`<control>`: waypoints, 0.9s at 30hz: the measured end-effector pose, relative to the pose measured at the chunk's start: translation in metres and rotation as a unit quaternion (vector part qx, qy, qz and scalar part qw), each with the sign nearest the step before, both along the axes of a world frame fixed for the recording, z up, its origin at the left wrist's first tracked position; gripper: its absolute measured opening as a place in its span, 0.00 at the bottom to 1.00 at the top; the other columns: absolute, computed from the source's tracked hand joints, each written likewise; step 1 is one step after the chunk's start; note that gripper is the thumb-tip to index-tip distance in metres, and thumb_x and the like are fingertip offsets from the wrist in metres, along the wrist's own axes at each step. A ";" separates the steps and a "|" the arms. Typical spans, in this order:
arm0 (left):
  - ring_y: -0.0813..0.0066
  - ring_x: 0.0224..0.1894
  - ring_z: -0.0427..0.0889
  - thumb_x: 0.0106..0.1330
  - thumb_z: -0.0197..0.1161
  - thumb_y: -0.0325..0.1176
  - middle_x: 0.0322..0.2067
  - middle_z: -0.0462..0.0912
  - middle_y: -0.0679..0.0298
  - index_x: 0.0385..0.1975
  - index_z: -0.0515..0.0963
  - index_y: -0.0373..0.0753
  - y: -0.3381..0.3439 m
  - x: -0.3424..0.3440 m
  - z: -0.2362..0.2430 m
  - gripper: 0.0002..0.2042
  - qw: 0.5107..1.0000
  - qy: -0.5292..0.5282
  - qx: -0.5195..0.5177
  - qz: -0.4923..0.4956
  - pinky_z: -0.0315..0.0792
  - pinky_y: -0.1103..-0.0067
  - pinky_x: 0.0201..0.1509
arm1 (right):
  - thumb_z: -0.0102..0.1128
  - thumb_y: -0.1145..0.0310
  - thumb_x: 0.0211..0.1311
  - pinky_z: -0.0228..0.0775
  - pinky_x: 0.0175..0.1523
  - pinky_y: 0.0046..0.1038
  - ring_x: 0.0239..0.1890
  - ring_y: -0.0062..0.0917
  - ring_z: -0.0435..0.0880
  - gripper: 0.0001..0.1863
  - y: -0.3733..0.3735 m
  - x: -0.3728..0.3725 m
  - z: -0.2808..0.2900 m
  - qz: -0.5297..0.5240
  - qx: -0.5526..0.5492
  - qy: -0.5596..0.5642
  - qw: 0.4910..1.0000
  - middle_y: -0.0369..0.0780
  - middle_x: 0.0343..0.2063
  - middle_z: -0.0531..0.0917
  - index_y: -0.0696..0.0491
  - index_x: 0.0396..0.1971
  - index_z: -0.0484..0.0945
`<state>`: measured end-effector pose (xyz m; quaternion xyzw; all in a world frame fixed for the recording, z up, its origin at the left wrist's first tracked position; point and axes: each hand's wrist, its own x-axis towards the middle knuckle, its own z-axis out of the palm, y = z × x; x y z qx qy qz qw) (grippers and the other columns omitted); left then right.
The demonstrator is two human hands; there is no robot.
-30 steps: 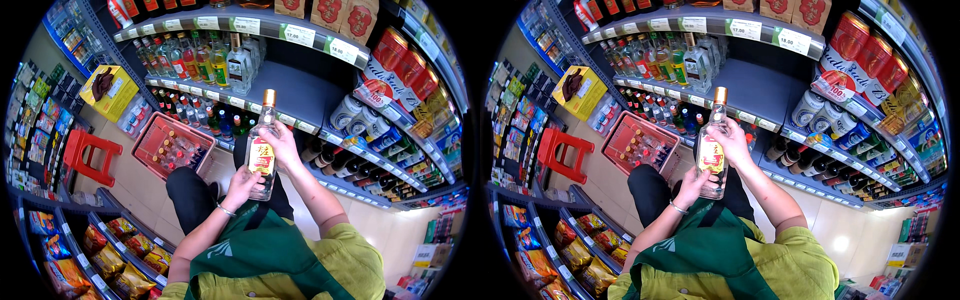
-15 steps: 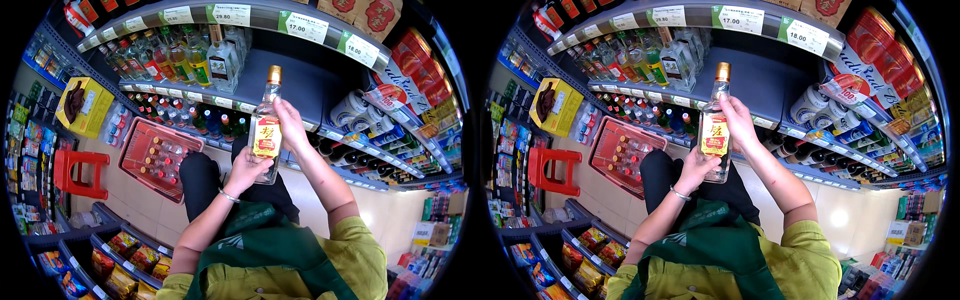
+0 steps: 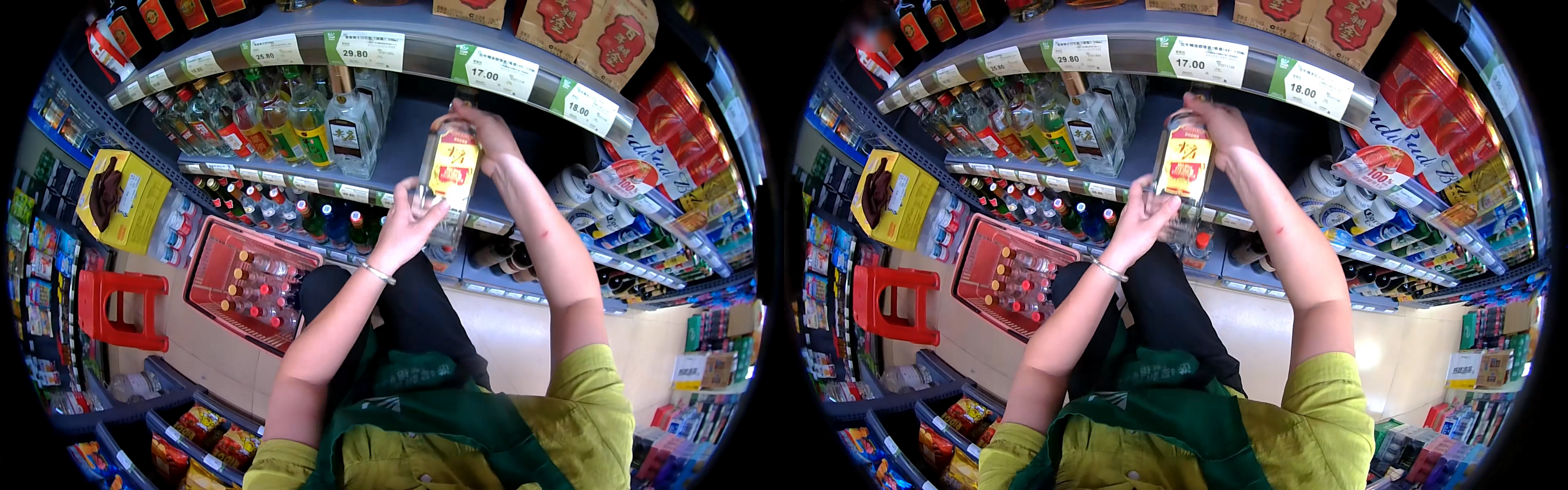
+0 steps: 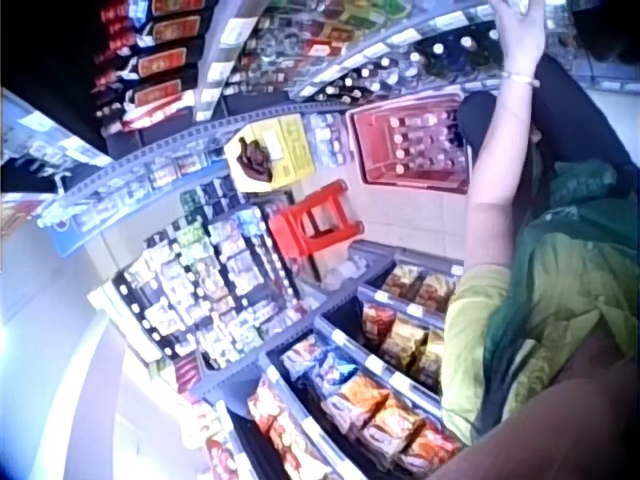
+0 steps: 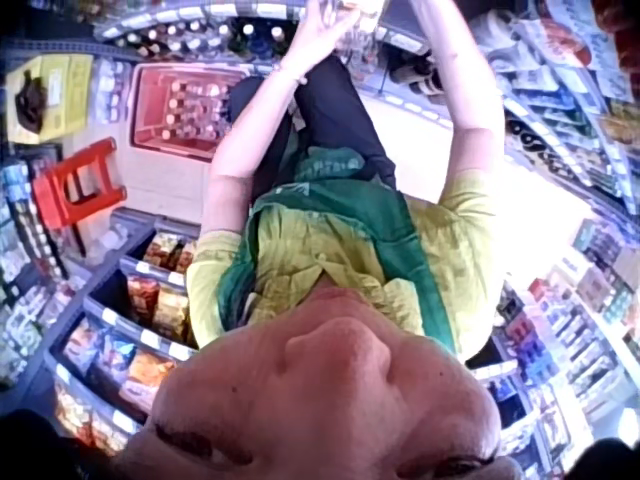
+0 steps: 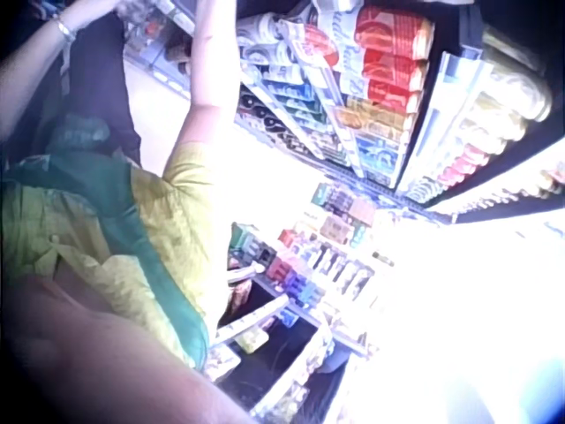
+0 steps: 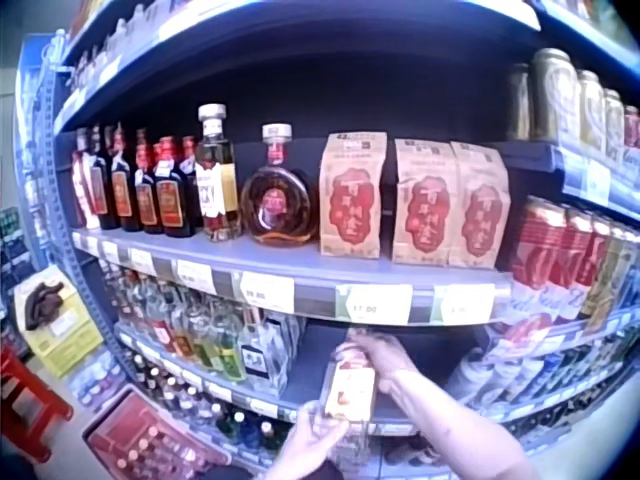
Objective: The person is restocking a store shelf with various bottles of alcohol. They take bottles from a red plastic basket on the floor and place them onto the shelf, arranging them in rows.
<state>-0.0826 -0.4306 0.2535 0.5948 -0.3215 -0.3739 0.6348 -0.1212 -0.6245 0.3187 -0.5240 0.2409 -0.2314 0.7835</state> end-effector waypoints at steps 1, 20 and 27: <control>0.68 0.47 0.75 0.61 0.62 0.38 0.46 0.71 0.51 0.60 0.47 0.31 -0.004 0.004 0.003 0.36 0.996 -0.089 0.011 0.018 0.70 0.75 0.51 | 0.47 0.65 0.66 0.77 0.35 0.25 0.29 0.27 0.83 0.14 -0.009 0.009 -0.002 -0.031 -0.015 -0.025 0.999 0.45 0.28 0.82 0.63 0.36 0.72; 0.51 0.67 0.51 0.61 0.54 0.50 0.62 0.56 0.44 0.60 0.58 0.27 -0.054 0.036 -0.044 0.35 0.865 -0.480 0.135 -0.063 0.44 0.63 0.69 | 0.57 0.61 0.60 0.62 0.56 0.29 0.52 0.30 0.70 0.23 -0.104 0.120 -0.050 -0.240 -0.598 0.037 0.764 0.43 0.50 0.73 0.58 0.51 0.69; 0.52 0.67 0.52 0.63 0.49 0.55 0.63 0.55 0.44 0.60 0.59 0.28 -0.098 0.069 -0.041 0.36 0.852 -0.490 0.179 -0.039 0.47 0.66 0.69 | 0.57 0.62 0.60 0.62 0.55 0.29 0.51 0.29 0.71 0.22 -0.122 0.139 -0.042 -0.264 -0.671 0.028 0.692 0.43 0.49 0.74 0.58 0.50 0.69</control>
